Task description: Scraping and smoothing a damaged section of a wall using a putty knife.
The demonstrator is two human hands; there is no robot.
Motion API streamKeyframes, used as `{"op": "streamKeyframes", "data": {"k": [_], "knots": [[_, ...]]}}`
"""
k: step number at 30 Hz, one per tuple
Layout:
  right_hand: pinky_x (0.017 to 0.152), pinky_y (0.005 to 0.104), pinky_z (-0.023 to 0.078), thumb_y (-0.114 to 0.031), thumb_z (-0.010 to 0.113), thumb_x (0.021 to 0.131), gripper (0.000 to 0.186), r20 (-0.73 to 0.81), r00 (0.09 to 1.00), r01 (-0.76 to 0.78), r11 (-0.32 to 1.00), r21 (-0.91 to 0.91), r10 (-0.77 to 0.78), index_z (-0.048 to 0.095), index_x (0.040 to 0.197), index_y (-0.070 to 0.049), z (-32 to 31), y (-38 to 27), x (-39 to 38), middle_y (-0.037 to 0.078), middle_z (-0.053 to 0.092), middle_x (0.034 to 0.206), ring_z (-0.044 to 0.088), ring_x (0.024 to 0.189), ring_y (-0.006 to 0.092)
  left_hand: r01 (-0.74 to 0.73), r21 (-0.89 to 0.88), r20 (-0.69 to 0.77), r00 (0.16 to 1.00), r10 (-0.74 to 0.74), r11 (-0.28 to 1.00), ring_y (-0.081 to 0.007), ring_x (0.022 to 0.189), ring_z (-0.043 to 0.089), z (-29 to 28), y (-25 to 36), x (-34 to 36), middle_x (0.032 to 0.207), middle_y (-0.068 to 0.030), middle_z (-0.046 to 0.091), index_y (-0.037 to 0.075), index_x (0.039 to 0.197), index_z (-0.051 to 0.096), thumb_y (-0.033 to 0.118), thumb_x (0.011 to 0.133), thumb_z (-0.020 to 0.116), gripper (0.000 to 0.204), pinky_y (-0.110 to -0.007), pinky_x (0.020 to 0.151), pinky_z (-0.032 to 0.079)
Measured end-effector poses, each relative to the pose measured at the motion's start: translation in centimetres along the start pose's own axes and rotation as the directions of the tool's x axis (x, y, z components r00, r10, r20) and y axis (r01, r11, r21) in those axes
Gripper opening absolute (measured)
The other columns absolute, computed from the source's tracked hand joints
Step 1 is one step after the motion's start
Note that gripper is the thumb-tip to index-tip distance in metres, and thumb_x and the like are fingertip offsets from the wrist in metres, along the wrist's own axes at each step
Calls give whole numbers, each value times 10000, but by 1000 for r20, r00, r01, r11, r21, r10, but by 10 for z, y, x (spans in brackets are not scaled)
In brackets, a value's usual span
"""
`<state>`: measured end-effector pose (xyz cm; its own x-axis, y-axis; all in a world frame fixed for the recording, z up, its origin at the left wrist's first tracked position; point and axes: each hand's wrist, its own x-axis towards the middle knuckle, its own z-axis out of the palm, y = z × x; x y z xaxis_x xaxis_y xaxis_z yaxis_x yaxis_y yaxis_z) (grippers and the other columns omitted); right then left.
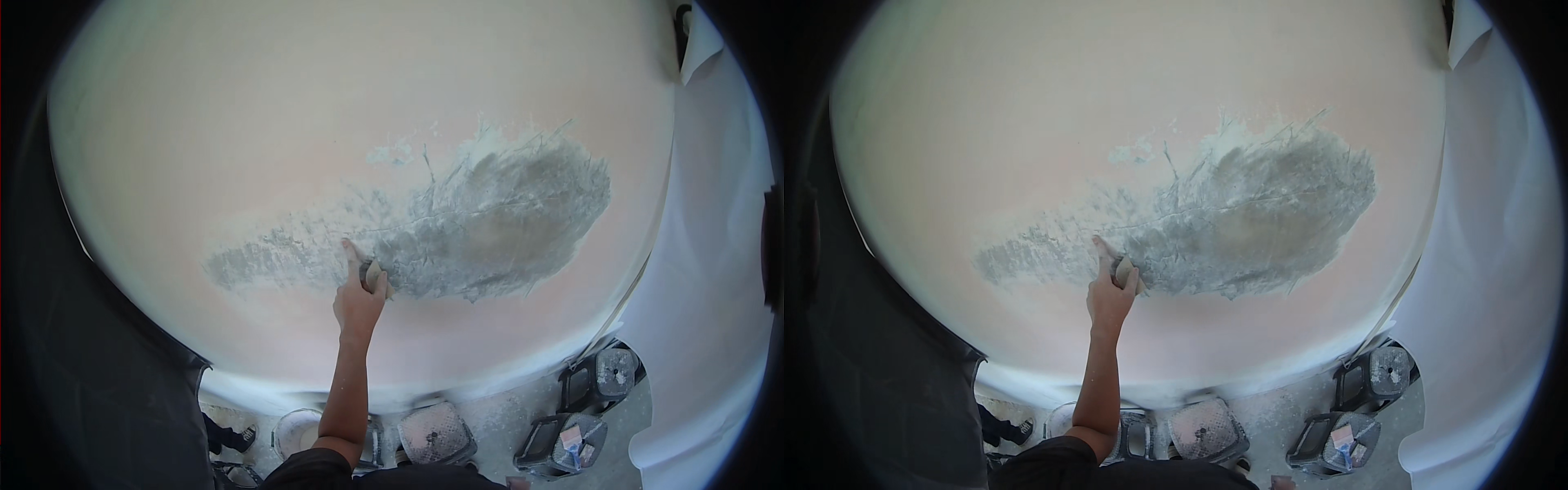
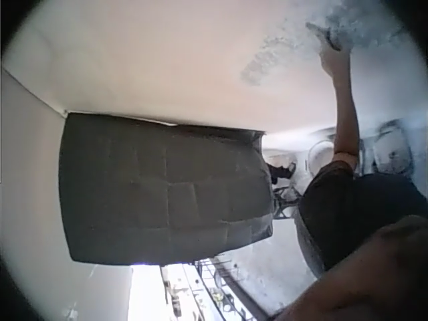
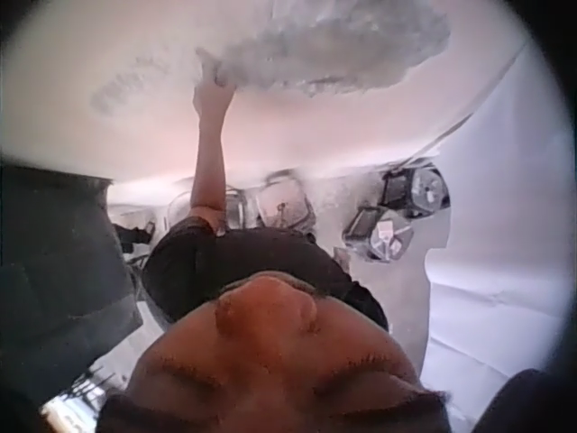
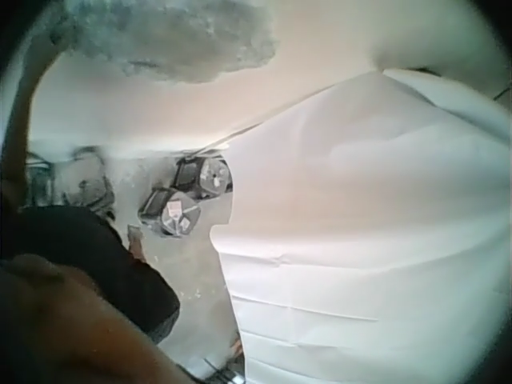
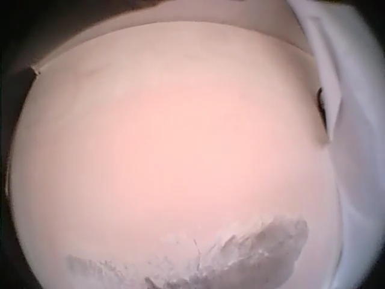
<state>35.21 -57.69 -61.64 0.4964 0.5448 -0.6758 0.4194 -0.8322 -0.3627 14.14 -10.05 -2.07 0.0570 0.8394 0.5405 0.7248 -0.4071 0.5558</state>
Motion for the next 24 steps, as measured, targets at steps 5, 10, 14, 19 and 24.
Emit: {"op": "streamKeyframes", "data": {"k": [5,10,14,19,24], "knots": [[1110,562,339,-599,346,993,662,-52,988,143,989,-42,-145,525,1401,-109,56,44,89,244,479,1435,422,1334,437,-12,72,85,996,6,997,-376,696,687,19,-4,-12,721,-123,700,252,1620,85,341,882,702,966,-459,675,548],[747,482,529,-550,692,769,534,-259,953,218,951,218,-160,701,1005,-70,-2,13,50,196,701,884,681,856,368,51,126,103,993,-64,991,-389,744,696,13,-8,-30,753,-146,709,268,1618,95,341,881,688,949,-482,690,548],[849,461,467,-429,700,797,499,-24,987,158,965,208,-157,603,1158,-98,-28,59,-11,174,614,1066,596,999,359,32,124,322,944,-71,992,-416,812,700,36,-18,-54,809,-185,722,260,1613,139,369,864,678,929,-513,741,550],[1020,427,365,-228,713,843,638,359,911,140,972,189,-201,439,1413,-143,-50,90,-42,138,468,1371,455,1237,343,108,151,560,809,-175,983,-398,929,710,56,-93,-132,951,-214,736,156,1559,340,409,811,692,864,-489,858,557],[1062,421,350,-201,668,872,602,562,805,207,978,29,-187,419,1419,-164,-24,97,4,112,453,1434,438,1288,315,181,228,486,830,-273,957,-357,1010,704,29,-160,-190,1046,-207,729,66,1315,636,407,788,722,634,-457,895,559]]}}
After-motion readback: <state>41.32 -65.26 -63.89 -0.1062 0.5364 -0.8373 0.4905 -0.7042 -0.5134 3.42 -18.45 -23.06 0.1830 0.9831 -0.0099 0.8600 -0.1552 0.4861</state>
